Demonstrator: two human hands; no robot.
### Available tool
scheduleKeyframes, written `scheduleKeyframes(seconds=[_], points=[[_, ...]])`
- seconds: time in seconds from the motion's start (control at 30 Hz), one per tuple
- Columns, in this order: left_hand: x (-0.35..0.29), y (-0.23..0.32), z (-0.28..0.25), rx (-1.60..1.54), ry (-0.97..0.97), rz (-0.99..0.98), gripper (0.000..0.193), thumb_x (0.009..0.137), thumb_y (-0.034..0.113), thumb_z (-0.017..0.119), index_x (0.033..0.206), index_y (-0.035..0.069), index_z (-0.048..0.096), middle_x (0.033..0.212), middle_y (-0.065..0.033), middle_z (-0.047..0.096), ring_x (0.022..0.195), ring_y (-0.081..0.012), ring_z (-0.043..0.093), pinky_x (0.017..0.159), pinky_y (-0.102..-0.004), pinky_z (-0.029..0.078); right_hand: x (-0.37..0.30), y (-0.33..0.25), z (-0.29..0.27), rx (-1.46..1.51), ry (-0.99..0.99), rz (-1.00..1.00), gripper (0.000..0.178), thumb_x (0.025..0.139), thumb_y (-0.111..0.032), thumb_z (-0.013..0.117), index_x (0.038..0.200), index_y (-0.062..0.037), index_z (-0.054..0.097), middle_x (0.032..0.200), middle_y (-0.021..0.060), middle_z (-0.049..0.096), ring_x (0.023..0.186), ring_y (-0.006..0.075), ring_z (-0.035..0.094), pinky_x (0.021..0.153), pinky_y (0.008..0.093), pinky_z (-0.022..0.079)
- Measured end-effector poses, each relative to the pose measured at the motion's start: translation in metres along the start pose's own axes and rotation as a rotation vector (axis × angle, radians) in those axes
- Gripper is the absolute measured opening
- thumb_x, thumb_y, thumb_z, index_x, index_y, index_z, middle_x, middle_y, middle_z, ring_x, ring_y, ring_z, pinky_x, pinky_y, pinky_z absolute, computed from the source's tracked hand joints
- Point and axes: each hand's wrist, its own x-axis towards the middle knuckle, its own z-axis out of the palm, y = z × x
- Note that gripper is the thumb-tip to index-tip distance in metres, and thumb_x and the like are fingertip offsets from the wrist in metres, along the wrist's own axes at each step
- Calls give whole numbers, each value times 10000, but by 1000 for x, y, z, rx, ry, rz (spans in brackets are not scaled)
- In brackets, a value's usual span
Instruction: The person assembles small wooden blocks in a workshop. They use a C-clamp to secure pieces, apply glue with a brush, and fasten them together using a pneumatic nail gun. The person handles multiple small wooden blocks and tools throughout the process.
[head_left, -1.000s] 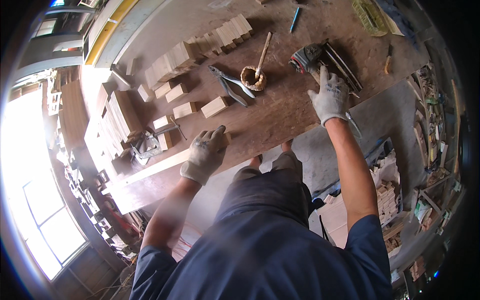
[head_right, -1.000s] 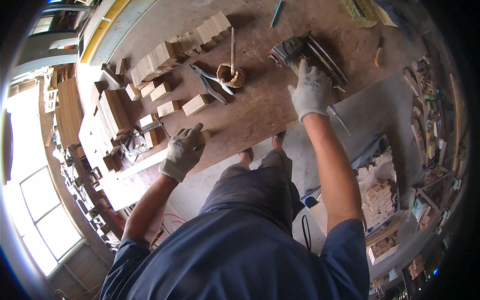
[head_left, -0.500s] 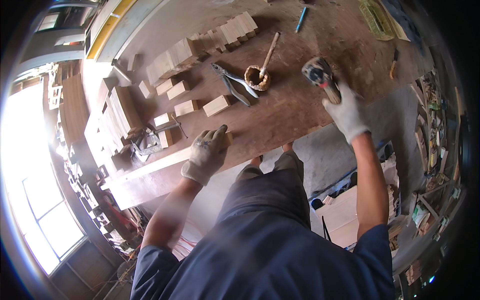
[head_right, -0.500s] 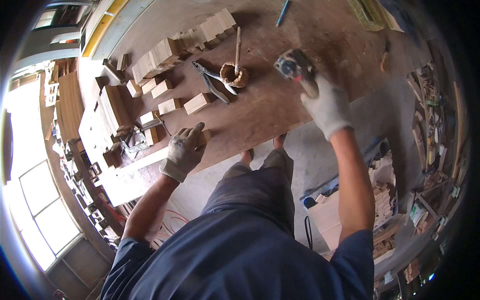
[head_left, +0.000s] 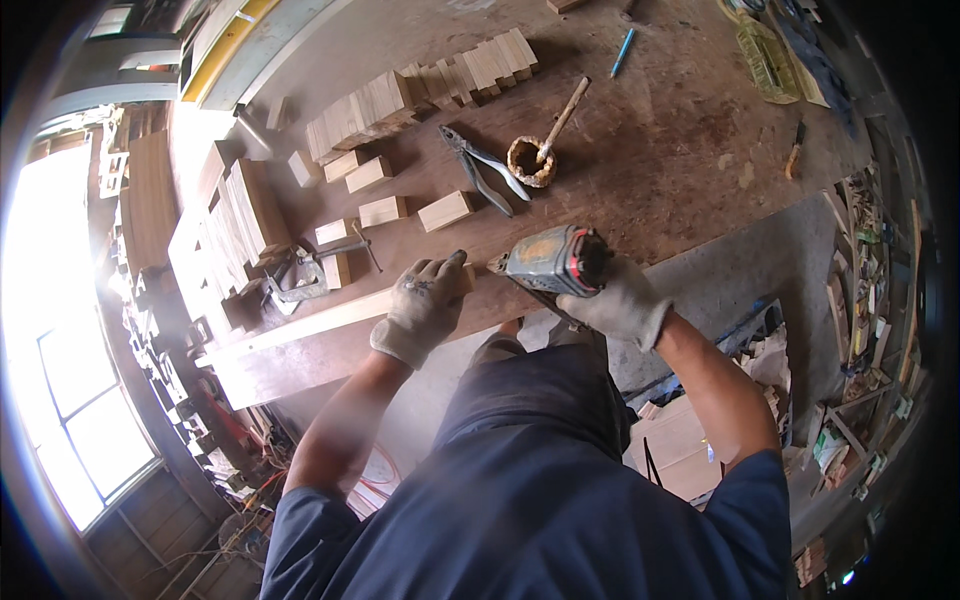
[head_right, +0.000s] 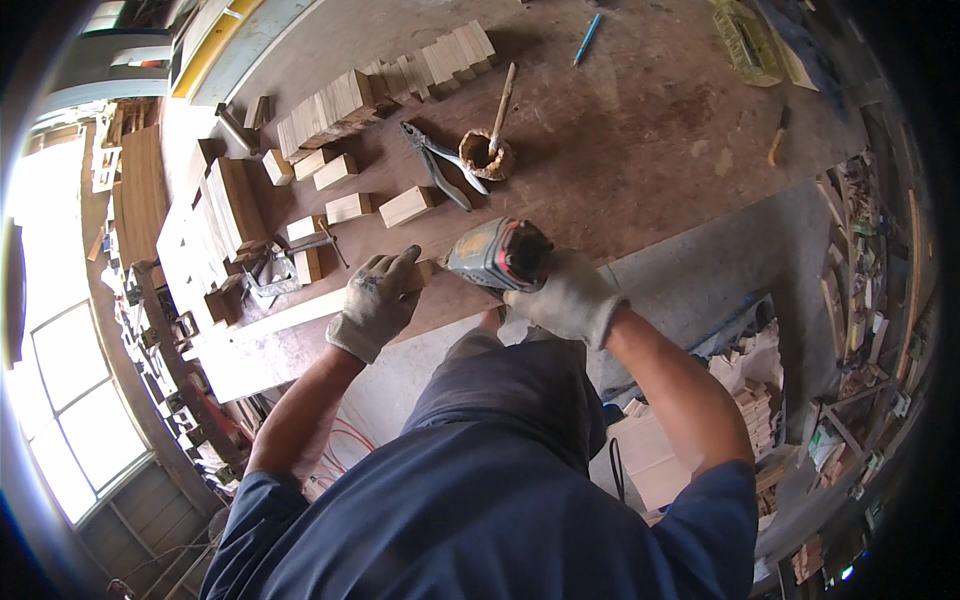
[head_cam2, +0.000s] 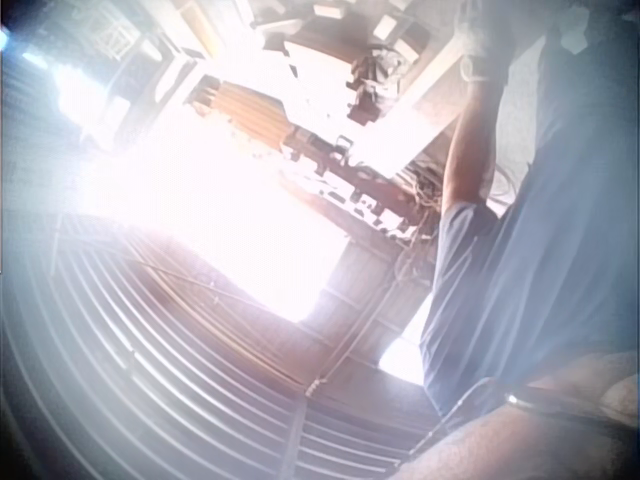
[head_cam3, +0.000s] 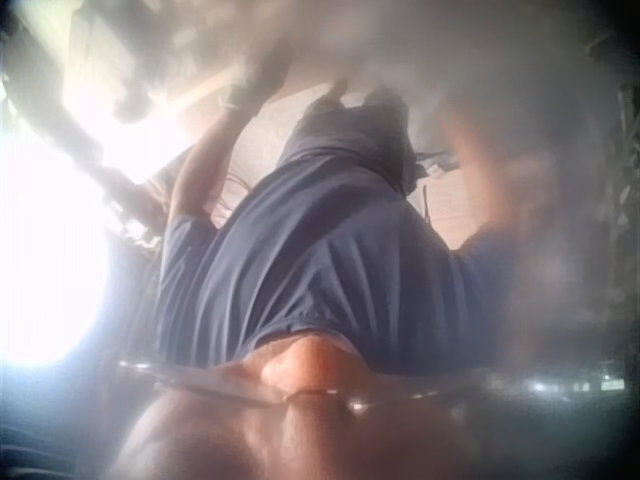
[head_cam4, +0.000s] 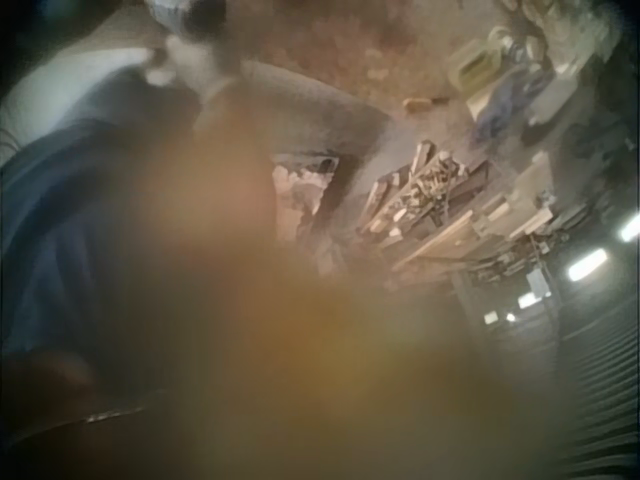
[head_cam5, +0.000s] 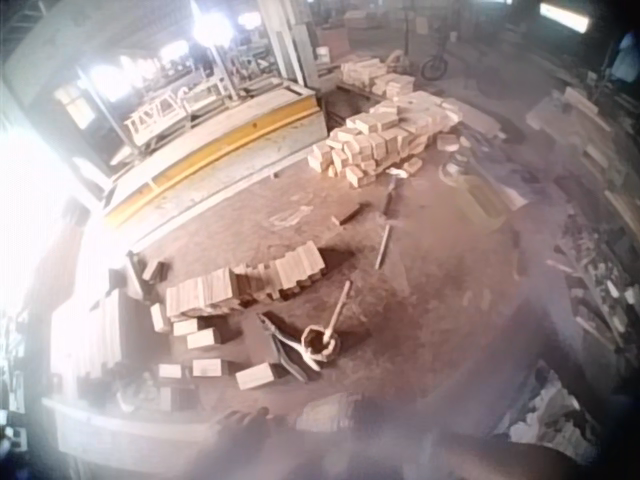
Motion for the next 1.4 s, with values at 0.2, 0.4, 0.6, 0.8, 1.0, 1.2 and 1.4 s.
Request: scheduleKeyframes(seconds=[0.2, 0.4, 0.6, 0.8, 1.0, 1.2, 1.4], points=[[-2, 1, 0, -17, -27, -27, 511, 772, 69, 672, 1273, 13, 585, 1091, -173, 682, 1026, -364, 632, 907, -465, 515, 12, -21, 5, -228, -118, 143, 260, 801, -275, 646, 957, -86, 732, 920, 202, 726, 964, 366, 701, 859, 450, 559], [-1, -1, 2, 11, -13, 6, 528, 776, 76, 717, 1282, 19, 578, 1078, -174, 692, 994, -367, 656, 850, -468, 542, 16, -17, 6, -205, -107, 103, 267, 802, -278, 640, 952, -75, 728, 918, 205, 724, 947, 370, 704, 853, 454, 561], [-1, -3, 4, 10, -8, 6, 524, 784, 80, 718, 1284, 20, 575, 1086, -173, 693, 995, -367, 656, 849, -469, 543, 23, -15, 7, -259, -161, 116, 287, 811, -252, 716, 1043, -83, 731, 978, 170, 745, 1005, 299, 716, 871, 390, 578], [-2, -2, 4, 21, -19, -12, 518, 793, 84, 716, 1287, 20, 576, 1082, -171, 695, 998, -364, 658, 851, -469, 542, 24, -11, 9, -271, -157, 100, 271, 816, -244, 713, 1035, -85, 731, 976, 165, 746, 1001, 290, 719, 867, 390, 581], [-2, -1, 3, 20, -25, -15, 517, 796, 89, 714, 1290, 20, 576, 1075, -169, 695, 1001, -362, 658, 852, -465, 542, 25, -8, 11, -271, -149, 76, 257, 820, -242, 709, 1028, -92, 731, 968, 164, 745, 996, 291, 718, 867, 391, 583], [-1, 0, 3, 13, -35, -21, 523, 792, 86, 713, 1293, 20, 575, 1074, -168, 693, 1008, -363, 656, 854, -466, 542, 26, -11, 11, -256, -149, 75, 248, 814, -247, 698, 1002, -87, 729, 954, 175, 739, 988, 312, 714, 869, 406, 575], [-2, 0, 3, 18, -40, -27, 531, 790, 83, 712, 1298, 19, 570, 1083, -168, 691, 1014, -366, 654, 856, -469, 541, 25, -8, 13, -177, -113, 80, 243, 783, -255, 680, 934, -71, 730, 918, 205, 726, 963, 354, 707, 875, 441, 557]])
